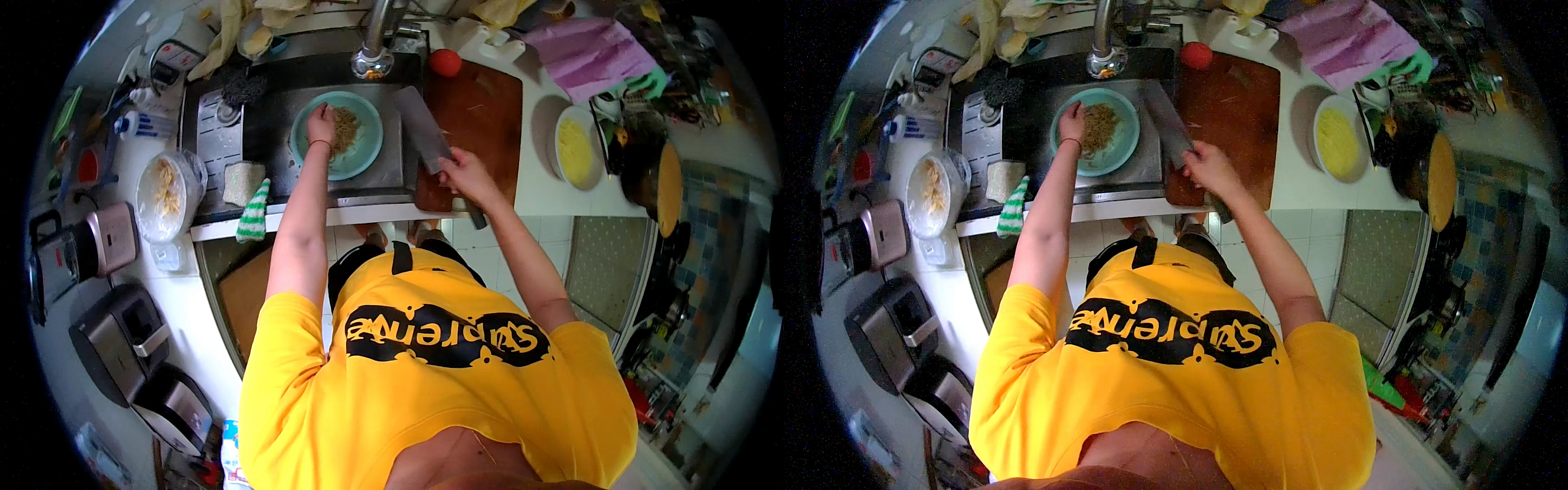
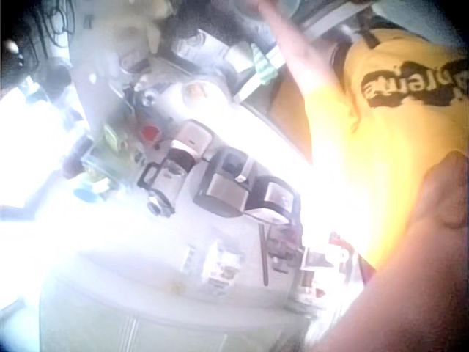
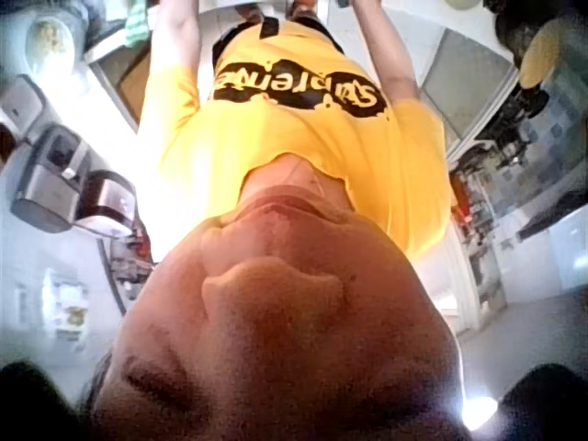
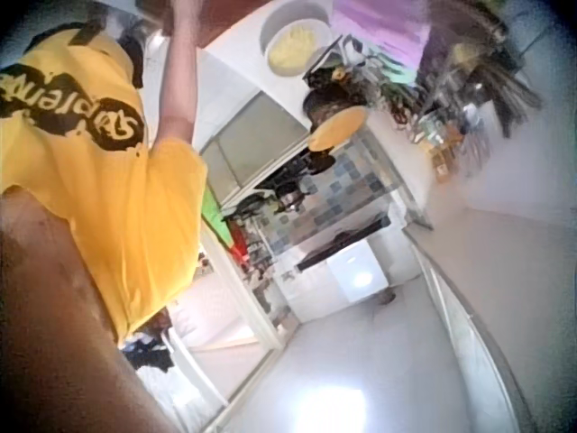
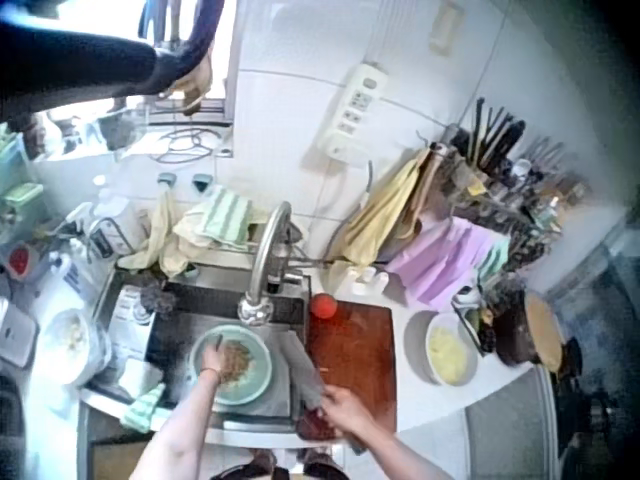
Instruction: The person slices a vegetable into thin strips on a wooden cutting board using a knife and moves the julienned pieces into a blue bowl.
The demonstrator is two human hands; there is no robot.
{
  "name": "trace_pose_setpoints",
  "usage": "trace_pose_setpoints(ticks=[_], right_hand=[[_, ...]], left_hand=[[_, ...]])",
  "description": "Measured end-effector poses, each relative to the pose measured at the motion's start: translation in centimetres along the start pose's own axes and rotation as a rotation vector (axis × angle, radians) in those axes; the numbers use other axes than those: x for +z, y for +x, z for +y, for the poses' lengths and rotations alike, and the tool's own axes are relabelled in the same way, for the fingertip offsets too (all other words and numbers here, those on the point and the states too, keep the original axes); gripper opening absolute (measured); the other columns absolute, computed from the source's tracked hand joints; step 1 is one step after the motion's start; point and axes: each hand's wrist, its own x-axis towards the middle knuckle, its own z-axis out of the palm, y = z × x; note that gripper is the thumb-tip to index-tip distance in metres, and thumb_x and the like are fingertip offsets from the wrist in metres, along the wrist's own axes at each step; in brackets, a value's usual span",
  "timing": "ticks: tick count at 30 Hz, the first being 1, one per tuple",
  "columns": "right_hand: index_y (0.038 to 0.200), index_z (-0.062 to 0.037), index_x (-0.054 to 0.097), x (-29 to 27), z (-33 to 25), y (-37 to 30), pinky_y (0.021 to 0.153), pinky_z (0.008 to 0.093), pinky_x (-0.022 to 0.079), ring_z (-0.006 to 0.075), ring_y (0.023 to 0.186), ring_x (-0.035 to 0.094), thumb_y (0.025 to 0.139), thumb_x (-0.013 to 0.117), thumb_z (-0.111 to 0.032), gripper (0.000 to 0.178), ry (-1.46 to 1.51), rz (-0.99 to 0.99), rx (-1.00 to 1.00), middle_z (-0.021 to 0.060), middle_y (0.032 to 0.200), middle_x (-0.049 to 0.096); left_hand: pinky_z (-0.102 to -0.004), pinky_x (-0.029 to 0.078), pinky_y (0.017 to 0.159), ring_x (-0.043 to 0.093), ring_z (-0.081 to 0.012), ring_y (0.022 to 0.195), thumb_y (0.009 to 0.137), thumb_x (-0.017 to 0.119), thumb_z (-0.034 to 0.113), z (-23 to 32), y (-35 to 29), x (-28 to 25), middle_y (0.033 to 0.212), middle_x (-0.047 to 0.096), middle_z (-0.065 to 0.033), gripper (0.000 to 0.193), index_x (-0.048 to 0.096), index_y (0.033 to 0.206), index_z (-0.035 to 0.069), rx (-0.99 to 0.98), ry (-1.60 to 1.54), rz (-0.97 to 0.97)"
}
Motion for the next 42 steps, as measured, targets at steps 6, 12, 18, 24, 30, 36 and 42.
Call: trace_pose_setpoints(ticks=[6,12,18,24,30,36,42], right_hand=[[0.093,-0.0057,0.058,-6.6,4.2,-1.4,0.066,0.0469,0.047,0.0389,0.075,0.06,0.083,0.054,-0.021,0.019,-0.746,0.484,-0.247,0.0206,0.078,0.062],[0.092,-0.0036,0.062,-7.8,7.6,0.2,0.064,0.0395,0.047,0.0359,0.071,0.06,0.083,0.055,-0.025,0.024,-0.465,0.147,-0.261,0.0192,0.074,0.063],[0.099,-0.0043,0.063,-9.2,7.7,2.9,0.071,0.04,0.047,0.0346,0.078,0.061,0.084,0.054,-0.026,0.028,-0.473,0.257,-0.186,0.0186,0.081,0.064],[0.1,-0.0062,0.063,-11.6,8.8,0.4,0.076,0.0404,0.046,0.0344,0.085,0.06,0.085,0.053,-0.028,0.028,-0.536,0.201,-0.14,0.0176,0.089,0.064],[0.094,-0.0038,0.062,-13.2,9.9,1.6,0.069,0.0387,0.046,0.0337,0.076,0.061,0.085,0.054,-0.025,0.025,-0.442,0.197,-0.17,0.0176,0.078,0.063],[0.094,-0.0042,0.062,-12.9,9.1,0.2,0.067,0.0392,0.046,0.0342,0.073,0.06,0.085,0.053,-0.025,0.025,-0.294,0.136,-0.151,0.0188,0.077,0.062],[0.095,-0.0071,0.063,-13.4,12.0,-1.5,0.069,0.0412,0.046,0.0358,0.076,0.059,0.085,0.053,-0.027,0.024,-0.423,0.097,-0.192,0.0186,0.081,0.063]], left_hand=[[-0.0318,0.046,0.069,0.058,-0.0205,0.072,0.088,0.051,0.012,0.0,0.4,-1.4,0.08,0.063,-0.0091,0.015,0.063,0.088,0.003,0.118,-0.064,0.256],[-0.0343,0.047,0.079,0.061,-0.0272,0.085,0.084,0.052,0.006,3.9,-0.8,-2.7,0.091,0.064,-0.0109,0.015,0.061,0.097,0.006,-0.229,-0.358,-0.075],[-0.0322,0.047,0.08,0.061,-0.0261,0.088,0.08,0.06,0.012,1.7,0.2,-3.1,0.095,0.064,-0.0119,0.03,0.06,0.11,0.008,0.154,0.221,0.076],[-0.0337,0.048,0.079,0.062,-0.0278,0.089,0.078,0.06,0.013,7.1,-4.1,-0.7,0.095,0.064,-0.0152,0.029,0.062,0.106,0.007,0.139,0.071,-0.319],[-0.0341,0.048,0.075,0.059,-0.0261,0.087,0.076,0.069,0.022,13.3,-13.9,5.9,0.097,0.059,-0.0142,0.032,0.061,0.099,0.002,0.454,0.192,-0.758],[-0.0394,0.044,0.084,0.05,-0.0339,0.099,0.069,0.073,0.031,16.7,-19.7,7.7,0.107,0.048,-0.0148,0.054,0.051,0.112,0.006,0.566,0.55,-0.668],[-0.0384,0.046,0.08,0.052,-0.0313,0.095,0.076,0.062,0.019,14.3,-21.0,8.8,0.103,0.049,-0.0129,0.042,0.047,0.114,0.008,0.765,0.631,-0.675]])
